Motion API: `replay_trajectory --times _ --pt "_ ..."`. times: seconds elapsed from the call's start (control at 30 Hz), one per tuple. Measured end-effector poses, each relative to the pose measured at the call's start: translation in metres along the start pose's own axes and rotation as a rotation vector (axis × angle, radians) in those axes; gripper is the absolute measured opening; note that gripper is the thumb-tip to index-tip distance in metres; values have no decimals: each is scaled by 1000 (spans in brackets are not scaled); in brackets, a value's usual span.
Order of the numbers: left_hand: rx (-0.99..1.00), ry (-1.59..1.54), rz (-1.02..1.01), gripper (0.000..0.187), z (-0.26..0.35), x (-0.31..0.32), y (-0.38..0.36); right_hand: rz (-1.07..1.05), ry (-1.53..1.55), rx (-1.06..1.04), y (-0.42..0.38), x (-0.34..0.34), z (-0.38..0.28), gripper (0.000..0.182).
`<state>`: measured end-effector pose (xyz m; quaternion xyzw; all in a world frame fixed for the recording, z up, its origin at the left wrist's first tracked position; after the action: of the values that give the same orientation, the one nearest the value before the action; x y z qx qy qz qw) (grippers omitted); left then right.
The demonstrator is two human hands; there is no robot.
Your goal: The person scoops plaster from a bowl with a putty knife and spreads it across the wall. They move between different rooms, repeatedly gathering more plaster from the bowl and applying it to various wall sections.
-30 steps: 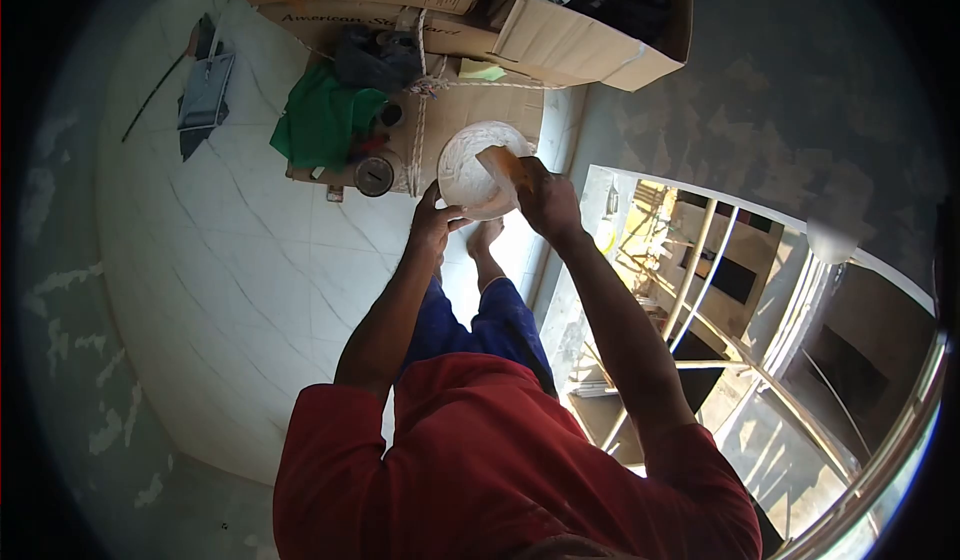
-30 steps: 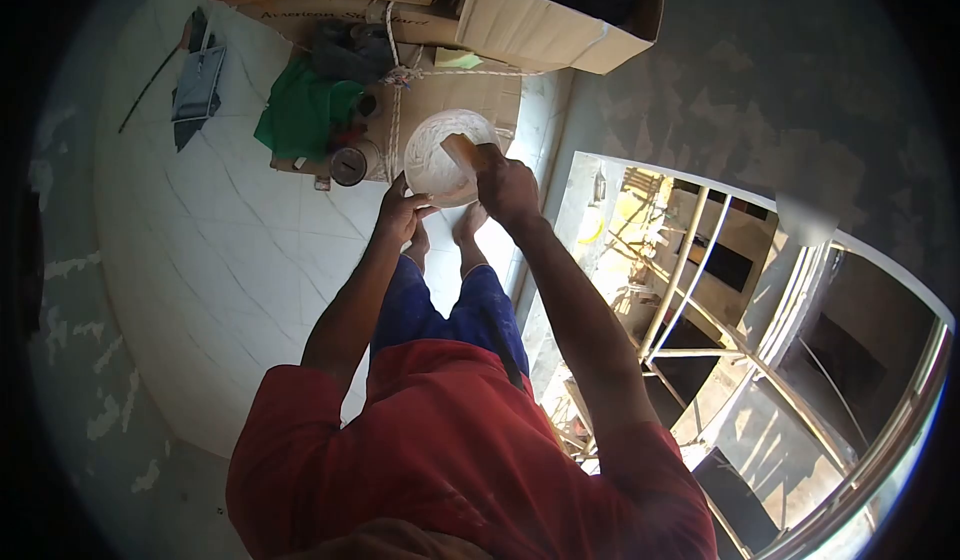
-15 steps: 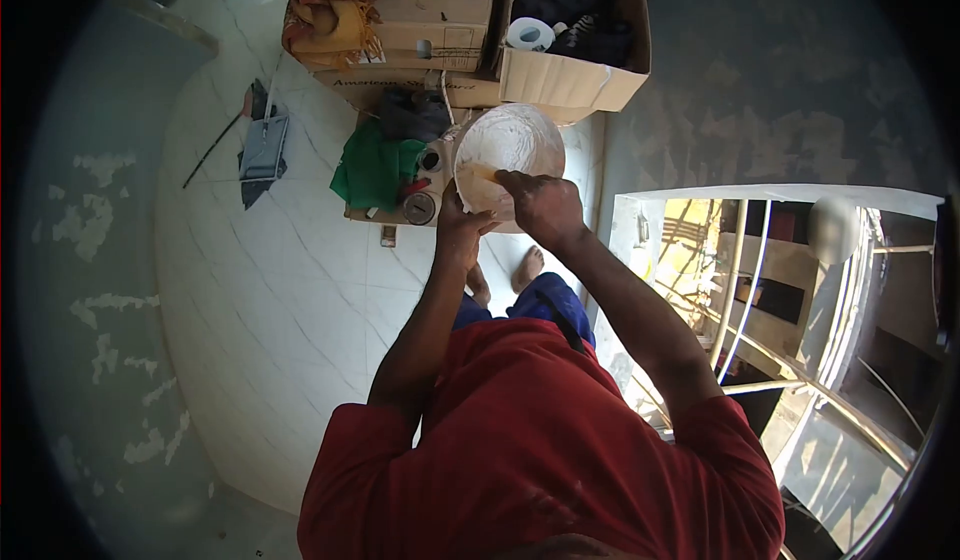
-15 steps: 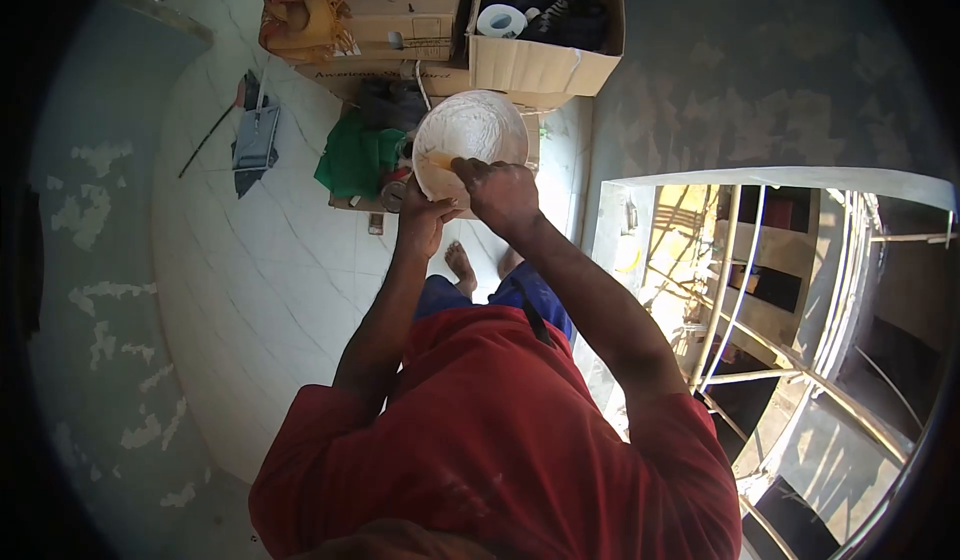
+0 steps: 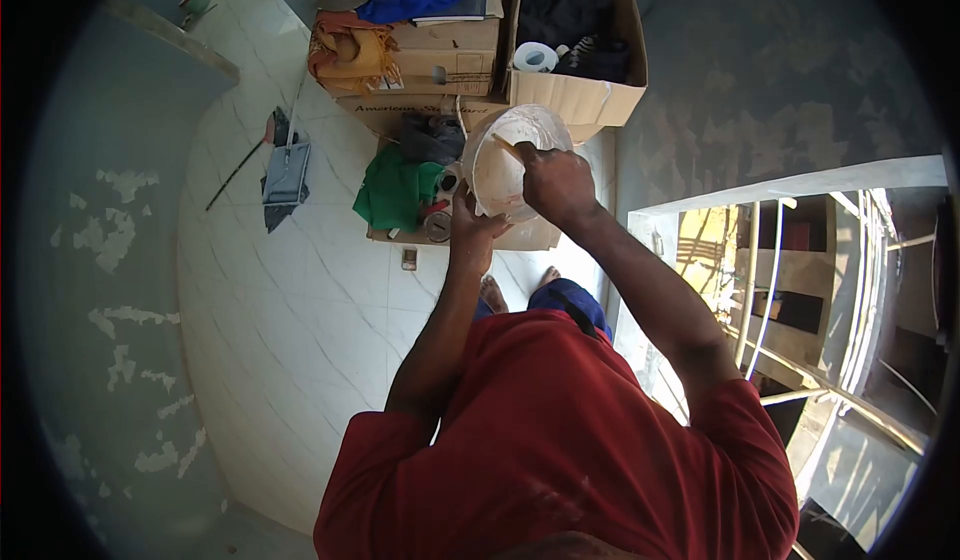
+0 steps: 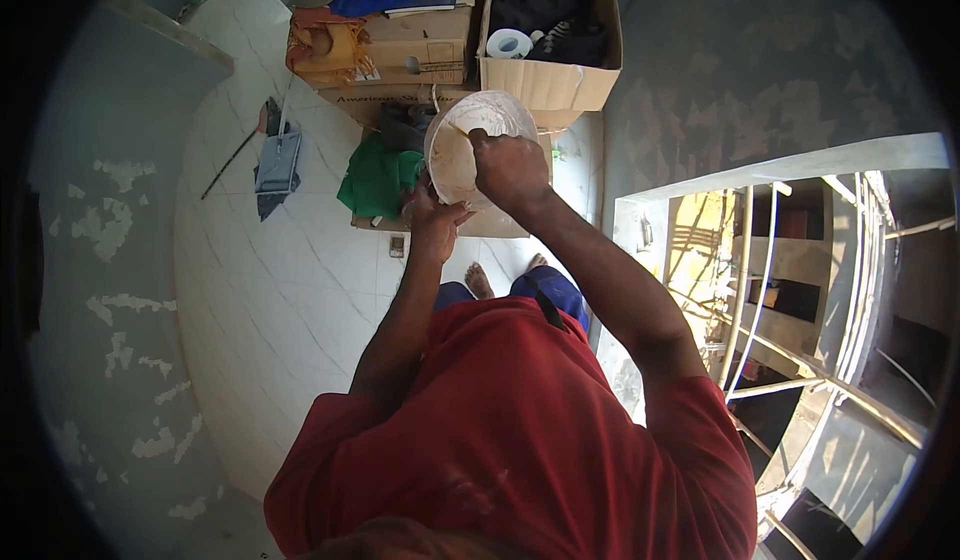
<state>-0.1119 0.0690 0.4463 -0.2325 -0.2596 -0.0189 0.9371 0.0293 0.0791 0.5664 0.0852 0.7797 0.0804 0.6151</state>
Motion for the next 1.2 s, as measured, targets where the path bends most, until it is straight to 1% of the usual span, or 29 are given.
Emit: replay_trajectory --times 0.07,0.1,0.13,0.23,0.27,0.33,0.4,0.5,0.6,0.67,0.7,0.77,0.8,0.83,0.9,0.93,0.97,1.03,1.17,1.2 --pt "-15 7 12 88 0 1 -1 -112 13 11 -4 -2 -16 31" --pt "0 -38 -17 83 2 0 0 -145 24 -5 -7 4 -21 33" --pt "15 -81 -44 78 4 -1 -1 -129 60 14 -8 5 -22 33" --pt "26 -86 -70 76 7 -3 -3 -115 126 42 -7 11 -22 33" --pt "24 -81 -69 76 7 -5 -4 -117 153 53 -7 13 -23 34" --pt "8 -30 -111 82 7 -8 -4 -108 171 47 -9 15 -29 34" --pt "-7 -22 -132 81 5 -13 -1 -94 183 43 -8 13 -30 34" --pt "-28 -21 -141 80 -2 -21 2 -119 285 82 -9 12 -32 32" --pt "-29 -21 -128 78 -9 -29 5 -102 339 33 -10 19 -35 29" --pt "-27 -13 -128 77 -4 -28 2 -124 432 61 -3 24 -26 40" --pt "-7 -26 -124 75 1 -28 1 -122 434 65 -2 23 -18 40" --pt "14 -38 -113 73 15 -23 -6 -88 619 180 0 12 -2 42" --pt "-4 -32 -90 70 21 -19 -9 -136 670 259 0 12 4 44" --pt "-21 -27 -66 68 23 -17 -10 -142 672 253 0 11 6 44" --pt "-15 -22 -78 69 20 -24 -5 -110 589 289 -1 9 8 44" --pt "-16 -11 -101 70 20 -24 -3 -94 511 242 -1 8 5 42" --pt "-20 -6 -103 70 19 -23 -3 -92 513 248 -2 9 2 42" --pt "9 -14 -108 70 17 -22 -2 -107 386 207 -3 12 -4 40" --pt "42 11 -130 70 16 -23 -3 -90 382 189 -7 16 -11 40" --pt "33 29 -125 70 16 -23 -3 -115 391 178 -9 15 -14 39"
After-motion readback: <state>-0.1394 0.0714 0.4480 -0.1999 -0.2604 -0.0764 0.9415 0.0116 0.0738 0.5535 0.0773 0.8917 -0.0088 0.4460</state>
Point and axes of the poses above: each hand's wrist, its own y-axis towards the middle knuckle, its own x-axis out of the palm, z = x × y, the point moved 3 cm from there along y, towards the middle knuckle, and after that the axes turned 12 degrees about z, right-handed, at the moved point
